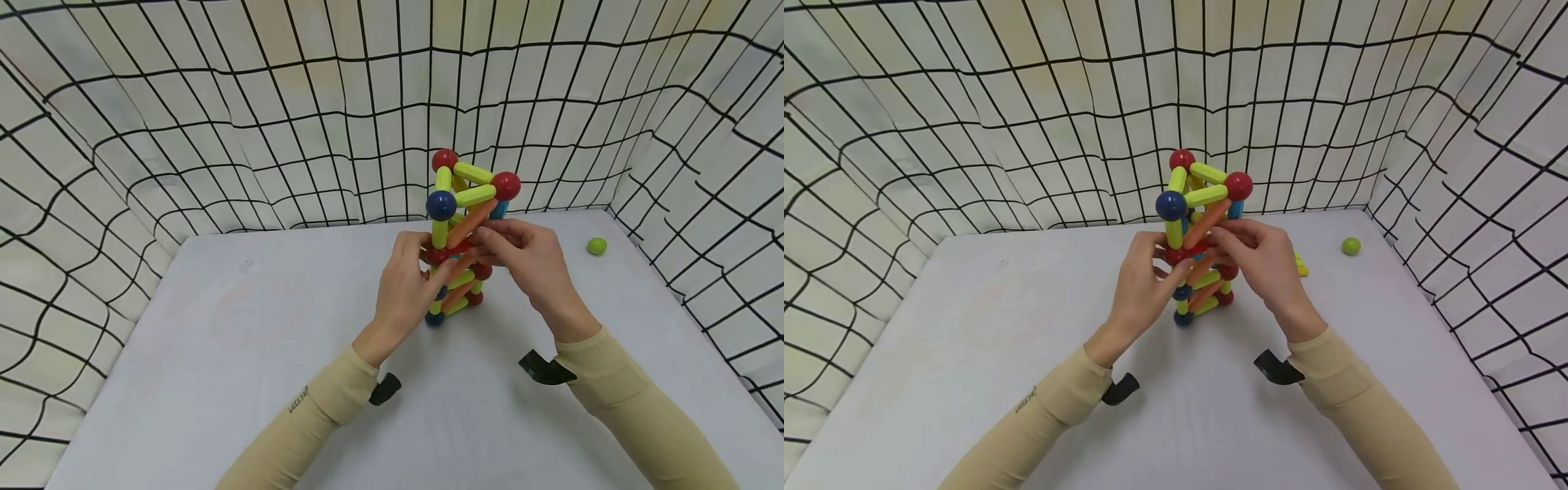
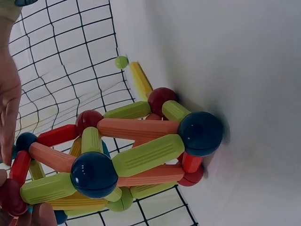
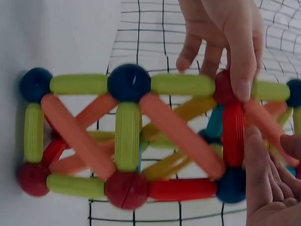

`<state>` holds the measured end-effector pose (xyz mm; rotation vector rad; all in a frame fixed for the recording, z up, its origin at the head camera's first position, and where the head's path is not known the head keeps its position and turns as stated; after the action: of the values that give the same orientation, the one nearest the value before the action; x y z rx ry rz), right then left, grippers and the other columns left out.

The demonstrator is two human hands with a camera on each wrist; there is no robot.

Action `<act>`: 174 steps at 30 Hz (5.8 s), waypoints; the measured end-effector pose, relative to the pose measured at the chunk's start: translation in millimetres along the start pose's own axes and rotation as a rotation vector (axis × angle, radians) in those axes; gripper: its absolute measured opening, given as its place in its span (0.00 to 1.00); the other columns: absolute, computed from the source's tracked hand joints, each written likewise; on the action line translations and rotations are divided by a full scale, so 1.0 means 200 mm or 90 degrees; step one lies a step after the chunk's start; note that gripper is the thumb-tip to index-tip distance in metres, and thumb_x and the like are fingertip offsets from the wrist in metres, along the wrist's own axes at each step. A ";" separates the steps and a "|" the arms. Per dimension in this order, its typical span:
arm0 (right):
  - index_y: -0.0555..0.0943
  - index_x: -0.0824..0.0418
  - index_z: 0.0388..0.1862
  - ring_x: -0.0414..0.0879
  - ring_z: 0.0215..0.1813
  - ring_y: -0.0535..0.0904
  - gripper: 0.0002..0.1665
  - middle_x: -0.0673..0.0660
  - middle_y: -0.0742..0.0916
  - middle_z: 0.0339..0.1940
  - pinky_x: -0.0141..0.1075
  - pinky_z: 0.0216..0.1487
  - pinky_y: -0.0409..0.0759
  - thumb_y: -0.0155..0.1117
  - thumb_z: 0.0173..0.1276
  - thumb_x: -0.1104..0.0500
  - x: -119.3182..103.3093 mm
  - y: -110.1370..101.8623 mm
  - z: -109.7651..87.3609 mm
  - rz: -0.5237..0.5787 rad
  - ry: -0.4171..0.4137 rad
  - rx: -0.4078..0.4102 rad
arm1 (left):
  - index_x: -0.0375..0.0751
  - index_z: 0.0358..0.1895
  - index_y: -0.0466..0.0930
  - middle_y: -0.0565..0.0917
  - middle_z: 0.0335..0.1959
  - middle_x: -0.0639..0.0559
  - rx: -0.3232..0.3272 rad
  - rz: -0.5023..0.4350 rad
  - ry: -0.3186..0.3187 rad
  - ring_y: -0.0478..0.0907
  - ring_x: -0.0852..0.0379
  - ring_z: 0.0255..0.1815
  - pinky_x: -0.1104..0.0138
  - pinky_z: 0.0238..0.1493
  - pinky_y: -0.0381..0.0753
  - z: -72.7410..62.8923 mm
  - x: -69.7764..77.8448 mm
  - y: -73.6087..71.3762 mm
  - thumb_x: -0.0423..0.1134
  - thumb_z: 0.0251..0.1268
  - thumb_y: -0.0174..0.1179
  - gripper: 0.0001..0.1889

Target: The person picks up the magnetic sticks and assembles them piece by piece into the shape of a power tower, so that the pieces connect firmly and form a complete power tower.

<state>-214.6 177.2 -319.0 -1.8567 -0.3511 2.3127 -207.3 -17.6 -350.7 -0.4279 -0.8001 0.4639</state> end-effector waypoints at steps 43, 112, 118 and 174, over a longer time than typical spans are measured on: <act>0.68 0.63 0.69 0.50 0.60 0.71 0.34 0.62 0.75 0.63 0.42 0.62 0.70 0.59 0.72 0.45 0.84 -0.54 0.18 -0.164 0.254 -0.051 | 0.31 0.60 0.72 0.79 0.54 0.42 -0.060 -0.117 -0.105 0.79 0.49 0.51 0.61 0.44 0.82 0.07 -0.19 -0.18 0.33 0.67 0.60 0.20; 0.79 0.61 0.59 0.53 0.45 0.81 0.18 0.57 0.85 0.50 0.34 0.51 0.80 0.62 0.71 0.61 -0.45 -0.07 0.72 -0.154 -0.264 -0.386 | 0.32 0.58 0.73 0.79 0.51 0.43 -0.059 -0.110 -0.108 0.79 0.50 0.50 0.62 0.43 0.82 0.07 -0.18 -0.18 0.33 0.67 0.60 0.18; 0.78 0.62 0.59 0.53 0.46 0.81 0.18 0.58 0.84 0.51 0.35 0.52 0.80 0.61 0.71 0.62 -0.44 -0.06 0.72 -0.151 -0.264 -0.399 | 0.32 0.58 0.73 0.79 0.52 0.43 -0.057 -0.112 -0.106 0.79 0.49 0.50 0.61 0.43 0.82 0.07 -0.18 -0.19 0.33 0.67 0.60 0.19; 0.79 0.69 0.54 0.57 0.50 0.76 0.18 0.64 0.82 0.48 0.52 0.55 0.74 0.64 0.68 0.63 0.85 -0.49 0.28 -0.479 0.048 -0.268 | 0.34 0.44 0.69 0.71 0.36 0.45 0.039 0.042 -0.070 0.71 0.54 0.34 0.68 0.26 0.74 0.11 -0.05 0.01 0.43 0.63 0.66 0.19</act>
<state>-309.8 311.9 -440.1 -1.5519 -1.3406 1.7234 -230.2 -18.5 -344.5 -0.3744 -0.8781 0.5757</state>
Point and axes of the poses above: each hand's wrist, its own z-axis towards the middle knuckle, its own y-axis out of the palm, x = y × z, the point moved 1 cm from there along z, towards the middle knuckle
